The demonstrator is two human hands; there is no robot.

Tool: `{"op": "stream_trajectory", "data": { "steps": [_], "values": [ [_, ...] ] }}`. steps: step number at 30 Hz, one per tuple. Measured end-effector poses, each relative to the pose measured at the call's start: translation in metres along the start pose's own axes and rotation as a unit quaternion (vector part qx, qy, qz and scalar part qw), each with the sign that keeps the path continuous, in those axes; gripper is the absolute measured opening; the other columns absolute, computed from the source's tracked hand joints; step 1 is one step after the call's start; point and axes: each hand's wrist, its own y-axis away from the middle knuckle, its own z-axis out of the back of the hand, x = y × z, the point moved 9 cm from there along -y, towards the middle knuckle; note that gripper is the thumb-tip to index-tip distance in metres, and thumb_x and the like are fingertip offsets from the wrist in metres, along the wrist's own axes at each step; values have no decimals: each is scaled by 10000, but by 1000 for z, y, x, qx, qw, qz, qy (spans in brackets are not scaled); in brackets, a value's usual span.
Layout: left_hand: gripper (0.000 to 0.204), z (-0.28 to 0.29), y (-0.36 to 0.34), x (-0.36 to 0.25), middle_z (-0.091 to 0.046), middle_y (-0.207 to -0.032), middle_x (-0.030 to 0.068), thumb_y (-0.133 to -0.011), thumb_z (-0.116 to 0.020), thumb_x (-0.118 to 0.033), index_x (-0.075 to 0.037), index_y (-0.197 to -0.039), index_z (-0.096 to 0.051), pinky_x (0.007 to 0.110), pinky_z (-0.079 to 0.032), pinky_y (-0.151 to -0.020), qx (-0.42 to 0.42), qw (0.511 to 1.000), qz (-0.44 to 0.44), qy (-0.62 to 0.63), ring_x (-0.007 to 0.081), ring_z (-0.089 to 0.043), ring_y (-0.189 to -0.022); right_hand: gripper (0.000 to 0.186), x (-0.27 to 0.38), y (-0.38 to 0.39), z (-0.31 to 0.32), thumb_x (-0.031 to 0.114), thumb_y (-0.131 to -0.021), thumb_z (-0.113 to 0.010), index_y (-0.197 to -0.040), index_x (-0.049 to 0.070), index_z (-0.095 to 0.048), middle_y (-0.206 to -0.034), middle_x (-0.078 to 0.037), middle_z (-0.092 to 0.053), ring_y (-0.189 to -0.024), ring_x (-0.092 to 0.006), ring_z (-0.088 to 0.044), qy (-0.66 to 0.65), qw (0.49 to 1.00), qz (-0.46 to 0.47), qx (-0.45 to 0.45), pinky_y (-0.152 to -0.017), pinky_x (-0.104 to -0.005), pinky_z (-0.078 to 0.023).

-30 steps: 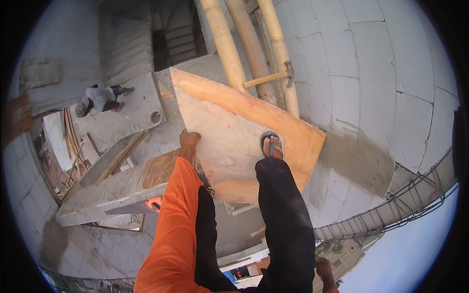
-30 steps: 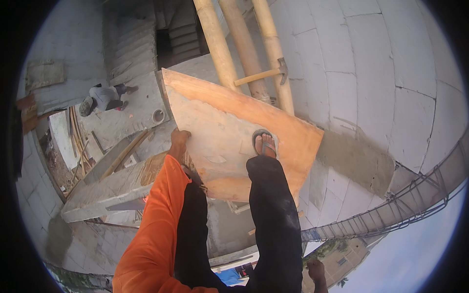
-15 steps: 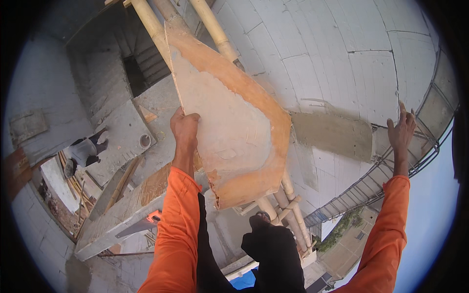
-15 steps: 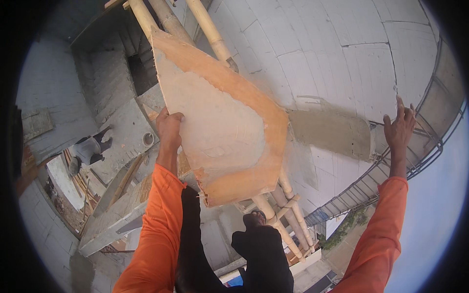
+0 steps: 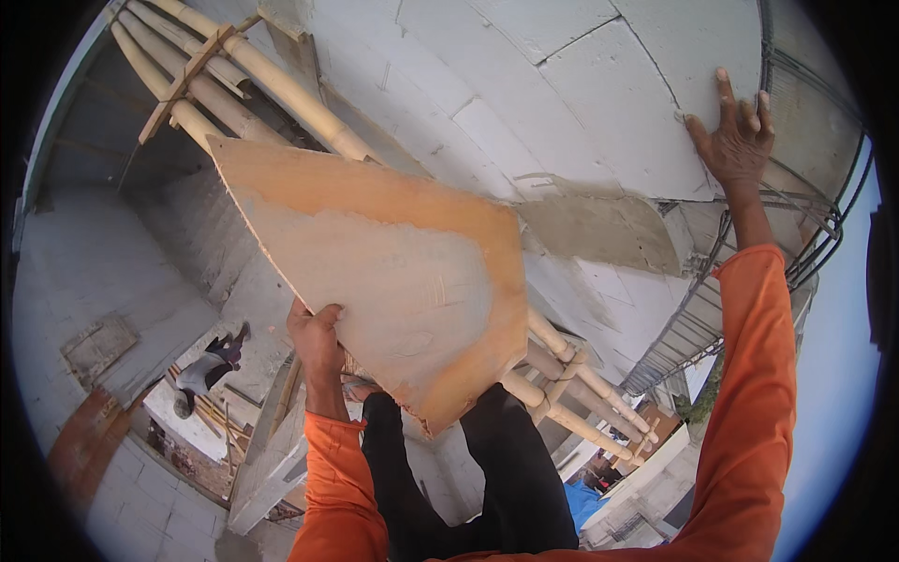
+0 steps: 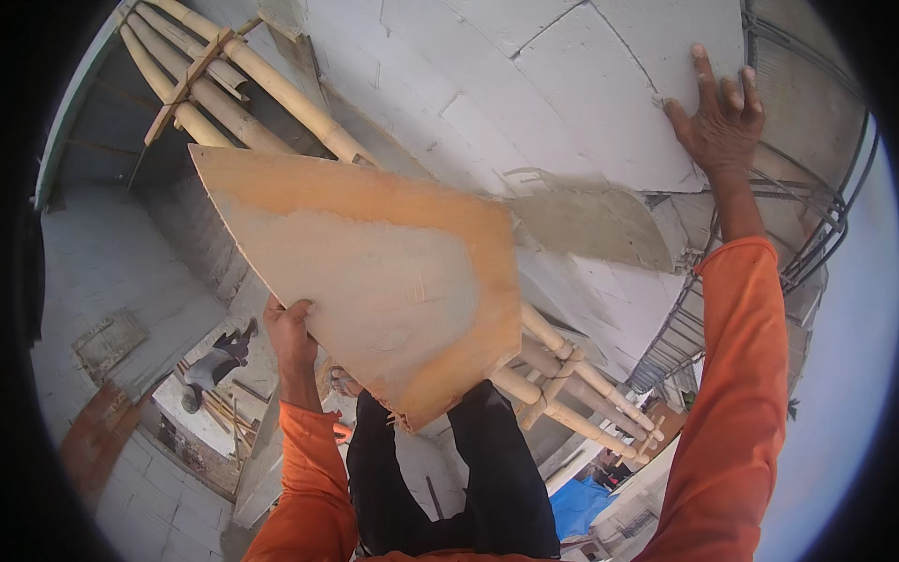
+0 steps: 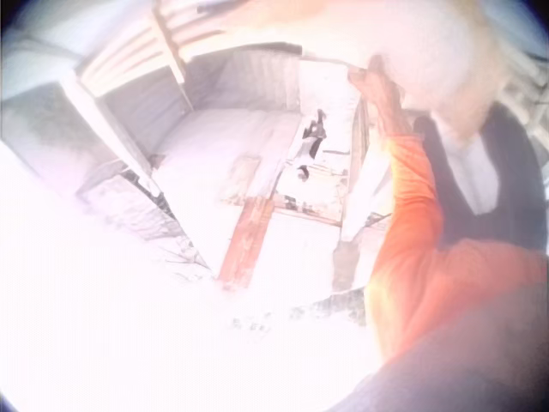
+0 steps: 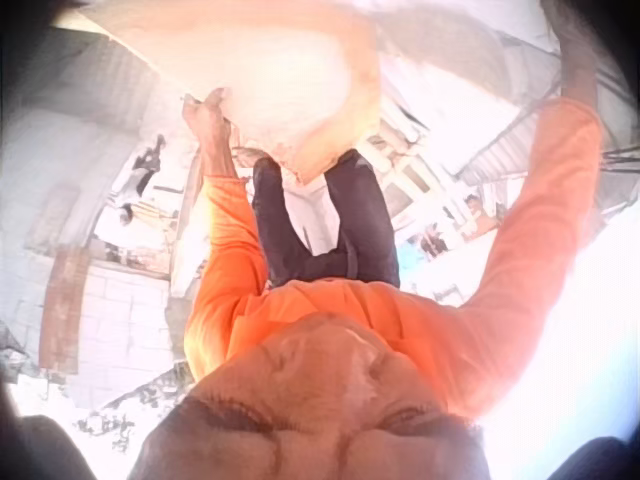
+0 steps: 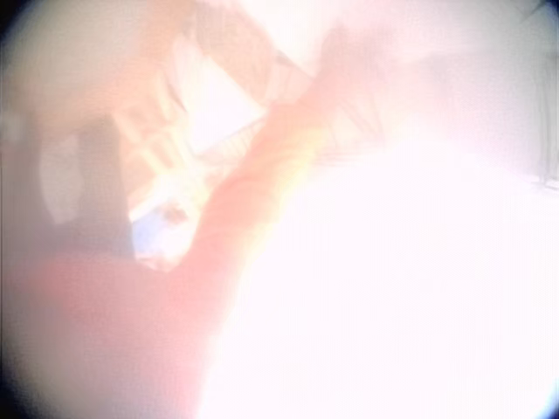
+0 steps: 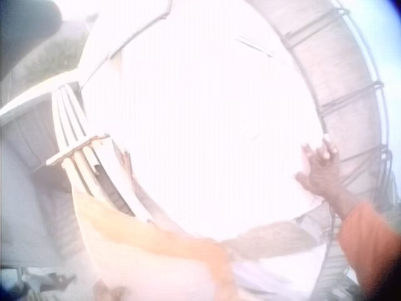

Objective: The person uses a hand saw to cut a piece of plywood resting on bamboo scaffolding. They then use a hammer to tap the wood and adjust its position on the structure.

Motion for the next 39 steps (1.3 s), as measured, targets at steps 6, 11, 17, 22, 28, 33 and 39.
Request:
{"op": "stream_trajectory", "data": {
  "steps": [6,11,17,22,28,33,39],
  "values": [
    [209,-128,42,-41,-668,-921,123,-842,-608,-36,53,-1031,-587,308,-505,-741,32,981,-53,-184,181,-638,-809,792,15,1,-3,529,-746,-687,-1439,352,-346,-1195,-43,-275,-1306,-249,-144,-22,999,17,-22,-959,-371,-374],
    [248,-247,97,-65,-584,-858,235,-752,-631,-57,46,-945,-514,446,-477,-750,128,941,-90,-302,401,-613,-815,788,2,-2,2,498,-774,-673,-1458,352,-310,-1197,-40,-259,-1297,-227,-187,-35,999,0,-1,-956,-373,-378],
    [232,-295,166,-51,-508,-855,206,-773,-616,-73,25,-887,-439,469,-434,-704,189,912,-102,-350,378,-562,-781,798,1,-1,1,472,-812,-644,-1485,354,-232,-1193,-40,-251,-1298,-208,-207,-59,998,-16,28,-953,-377,-375],
    [280,-297,194,-70,-604,-919,213,-781,-623,-85,49,-1012,-539,397,-481,-782,190,906,-56,-374,335,-621,-865,793,4,0,3,462,-828,-631,-1491,334,-216,-1185,-48,-254,-1299,-189,-204,-82,996,-15,20,-950,-398,-362],
    [211,-303,195,-174,-499,-706,133,-740,-654,-70,5,-817,-472,388,-445,-618,162,915,-178,-325,271,-548,-651,763,1,0,9,379,-824,-620,-1483,307,-244,-1214,-30,-286,-1310,-170,-218,-146,988,-35,31,-967,-427,-343],
    [349,-293,218,-274,-649,-885,80,-687,-545,61,49,-1035,-570,276,-487,-698,203,931,-164,-256,135,-598,-789,716,2,-5,25,287,-775,-624,-1439,251,-359,-1257,-36,-409,-1325,-214,-282,-225,958,-92,152,-1016,-509,-292],
    [326,-289,269,-370,-658,-868,56,-654,-591,74,51,-976,-635,253,-471,-665,248,877,-271,-308,121,-581,-754,765,5,-27,86,212,-745,-704,-1436,156,-379,-1175,-123,-442,-1180,-284,-378,-533,799,-239,142,-1038,-479,-307]
  ]
}}
